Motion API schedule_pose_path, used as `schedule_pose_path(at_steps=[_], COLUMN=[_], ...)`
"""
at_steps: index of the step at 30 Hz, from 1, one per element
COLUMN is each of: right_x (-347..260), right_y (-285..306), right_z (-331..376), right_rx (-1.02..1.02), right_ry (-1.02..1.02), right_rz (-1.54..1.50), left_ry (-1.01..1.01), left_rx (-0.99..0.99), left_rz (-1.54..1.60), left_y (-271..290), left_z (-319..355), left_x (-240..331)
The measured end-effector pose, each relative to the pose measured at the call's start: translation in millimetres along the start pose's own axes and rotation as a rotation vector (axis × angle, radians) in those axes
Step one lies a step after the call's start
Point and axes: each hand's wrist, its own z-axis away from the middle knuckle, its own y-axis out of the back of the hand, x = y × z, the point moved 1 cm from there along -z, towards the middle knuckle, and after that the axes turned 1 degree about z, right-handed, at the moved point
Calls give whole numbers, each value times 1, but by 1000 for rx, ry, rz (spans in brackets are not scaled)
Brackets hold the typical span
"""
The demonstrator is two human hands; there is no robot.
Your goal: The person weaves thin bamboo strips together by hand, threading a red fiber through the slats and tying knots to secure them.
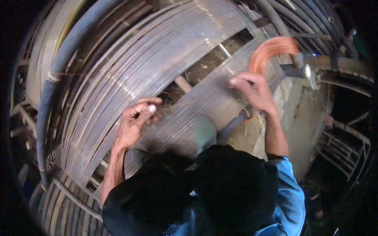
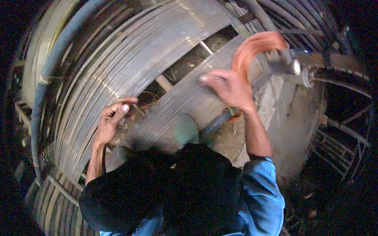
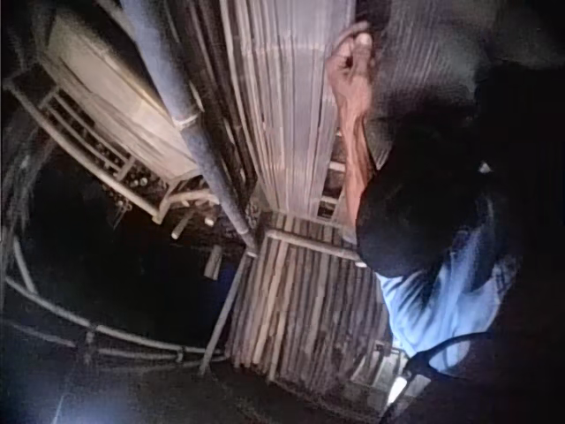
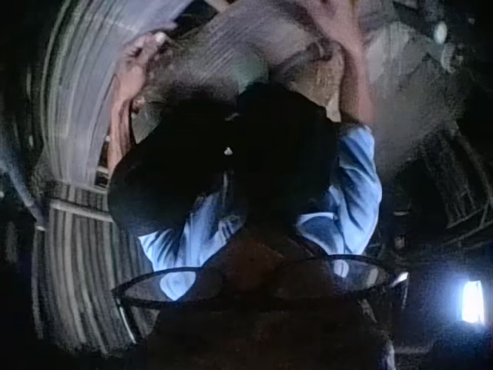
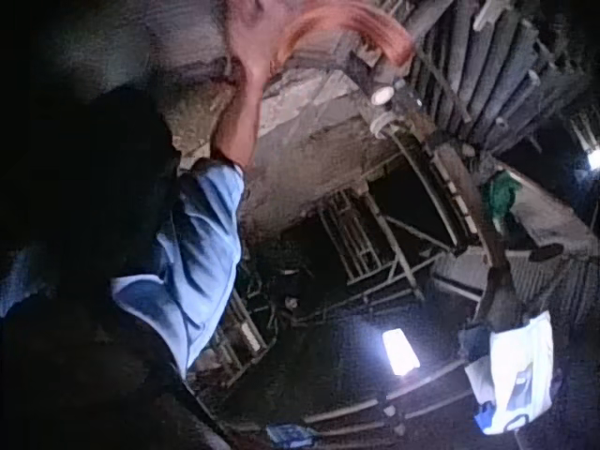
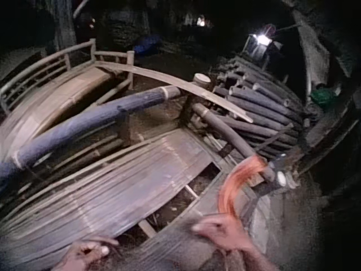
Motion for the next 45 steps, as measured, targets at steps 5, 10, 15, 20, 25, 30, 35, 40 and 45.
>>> schedule_pose_path(at_steps=[5,10,15,20,25,30,35,40,45], right_x=[11,-98,-121,-93,-38,-3,11,-44,-108], right_y=[43,-52,-92,-83,-48,-25,-47,-153,-219], right_z=[-4,-29,-49,-57,-85,-105,-113,-74,-26], right_rx=[436,-21,-464,-160,136,361,215,-303,-379], right_ry=[194,593,445,531,197,105,226,532,920], right_rz=[635,44,-124,-170,-201,48,71,307,116], left_ry=[-244,1,-55,114,547,1066,1544,1205,-14], left_rx=[153,10,84,196,506,747,705,460,553], left_rz=[-478,-209,-77,-254,-459,-712,-782,-1205,-337], left_y=[6,-21,-2,38,128,179,138,143,39], left_z=[6,7,16,65,211,456,610,488,155], left_x=[31,51,55,37,-48,-148,-178,-146,3])
